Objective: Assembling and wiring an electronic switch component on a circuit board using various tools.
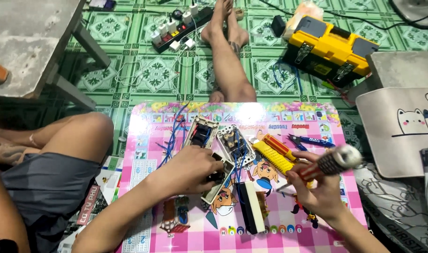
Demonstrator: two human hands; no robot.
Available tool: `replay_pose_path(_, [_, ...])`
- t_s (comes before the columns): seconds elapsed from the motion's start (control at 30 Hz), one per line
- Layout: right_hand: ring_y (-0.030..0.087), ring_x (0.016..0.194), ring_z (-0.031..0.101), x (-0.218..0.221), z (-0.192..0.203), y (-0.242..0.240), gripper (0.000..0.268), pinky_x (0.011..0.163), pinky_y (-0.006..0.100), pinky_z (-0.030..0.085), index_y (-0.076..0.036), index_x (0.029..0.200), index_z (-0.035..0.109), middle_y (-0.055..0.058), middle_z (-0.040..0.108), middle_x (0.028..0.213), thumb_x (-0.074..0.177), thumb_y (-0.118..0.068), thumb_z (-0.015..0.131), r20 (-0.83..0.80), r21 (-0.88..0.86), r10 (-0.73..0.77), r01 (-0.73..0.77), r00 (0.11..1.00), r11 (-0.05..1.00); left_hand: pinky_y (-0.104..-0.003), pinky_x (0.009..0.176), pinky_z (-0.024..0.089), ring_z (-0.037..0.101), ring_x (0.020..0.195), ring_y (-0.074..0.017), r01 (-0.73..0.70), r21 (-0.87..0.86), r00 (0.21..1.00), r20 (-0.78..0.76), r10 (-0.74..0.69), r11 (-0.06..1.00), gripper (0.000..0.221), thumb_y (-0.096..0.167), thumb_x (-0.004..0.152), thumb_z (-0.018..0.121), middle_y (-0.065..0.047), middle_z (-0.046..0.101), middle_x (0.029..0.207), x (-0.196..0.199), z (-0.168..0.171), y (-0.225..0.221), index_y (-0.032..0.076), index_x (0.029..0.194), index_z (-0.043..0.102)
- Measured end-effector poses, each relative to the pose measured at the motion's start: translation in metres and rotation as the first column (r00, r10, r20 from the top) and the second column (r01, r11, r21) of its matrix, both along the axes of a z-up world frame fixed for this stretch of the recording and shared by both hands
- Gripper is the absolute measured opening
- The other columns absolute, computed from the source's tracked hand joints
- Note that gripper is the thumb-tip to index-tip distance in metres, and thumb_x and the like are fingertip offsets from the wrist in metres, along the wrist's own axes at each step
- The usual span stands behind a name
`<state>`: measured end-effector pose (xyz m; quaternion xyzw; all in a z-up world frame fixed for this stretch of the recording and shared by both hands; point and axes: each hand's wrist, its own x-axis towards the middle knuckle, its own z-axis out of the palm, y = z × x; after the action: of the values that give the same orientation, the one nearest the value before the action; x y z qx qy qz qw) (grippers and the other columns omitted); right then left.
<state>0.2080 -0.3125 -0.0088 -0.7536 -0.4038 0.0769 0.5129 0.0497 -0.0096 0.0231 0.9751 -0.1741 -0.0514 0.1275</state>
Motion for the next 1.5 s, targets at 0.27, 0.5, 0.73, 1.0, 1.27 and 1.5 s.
replay_pose_path(0.27, [0.012,0.047,0.046,-0.003,-0.001,0.011,0.028,0.045,0.028,0.039,-0.011,0.114,0.063,0.000,0.054,0.064,0.089,-0.020,0.073,0.016,-0.220,-0.065,0.066,0.998,0.973,-0.040,0.048,0.043,0.069,0.076,-0.0229,-0.128,-0.320,0.983,0.087,0.164,0.939,0.048,0.030,0.075,0.043,-0.007,0.075,0.096,0.004,0.035,-0.003,0.012,0.109,0.070])
replay_pose_path(0.5, [0.024,0.054,0.069,-0.009,0.009,0.034,0.047,0.056,0.040,0.045,-0.024,0.125,0.062,0.001,0.074,0.056,0.085,-0.047,0.072,0.030,-0.710,-0.069,0.070,0.997,0.701,-0.033,0.052,0.045,0.059,0.060,-0.0164,-0.059,-0.204,0.998,-0.031,0.054,0.977,0.027,0.036,0.080,0.050,0.000,0.066,0.071,0.005,0.028,-0.003,0.015,0.087,0.066])
replay_pose_path(0.73, [0.041,0.064,0.073,-0.012,-0.006,0.027,0.054,0.059,0.052,0.056,-0.022,0.128,0.048,0.010,0.074,0.068,0.089,-0.055,0.065,0.290,-0.698,-0.037,0.238,0.956,0.675,-0.031,0.048,0.041,0.063,0.058,-0.0132,-0.094,-0.050,0.978,-0.191,0.083,0.994,0.042,0.046,0.088,0.071,0.003,0.072,0.070,0.006,0.033,-0.008,0.022,0.122,0.072])
replay_pose_path(1.0, [0.015,0.033,0.048,-0.006,-0.024,0.020,0.050,0.036,0.035,0.034,-0.013,0.132,0.057,-0.004,0.051,0.042,0.092,-0.043,0.061,0.518,-0.594,0.095,0.278,0.850,0.754,-0.036,0.048,0.053,0.068,0.078,-0.0209,-0.272,-0.130,0.907,0.296,0.300,0.953,0.015,0.019,0.087,0.067,-0.004,0.073,0.089,0.006,0.013,0.004,0.011,0.100,0.072])
replay_pose_path(1.27, [0.011,0.031,0.035,-0.007,-0.049,0.019,0.057,0.034,0.032,0.027,-0.021,0.129,0.065,-0.008,0.037,0.038,0.089,-0.061,0.063,0.755,-0.453,0.127,0.372,0.643,0.810,-0.039,0.056,0.053,0.067,0.083,-0.0239,-0.551,-0.146,0.726,0.401,0.558,0.822,0.023,0.030,0.089,0.074,-0.005,0.068,0.095,0.011,-0.001,0.012,0.012,0.103,0.071])
replay_pose_path(1.5, [0.008,0.032,0.027,-0.006,-0.047,0.019,0.059,0.035,0.031,0.021,-0.020,0.137,0.065,-0.008,0.034,0.038,0.091,-0.058,0.063,0.758,-0.457,0.131,0.377,0.639,0.806,-0.045,0.078,0.050,0.059,0.104,-0.0290,-0.575,-0.147,0.787,0.170,0.593,0.805,0.059,0.054,0.079,0.081,-0.007,0.066,0.110,0.011,-0.011,0.020,0.013,0.120,0.068])
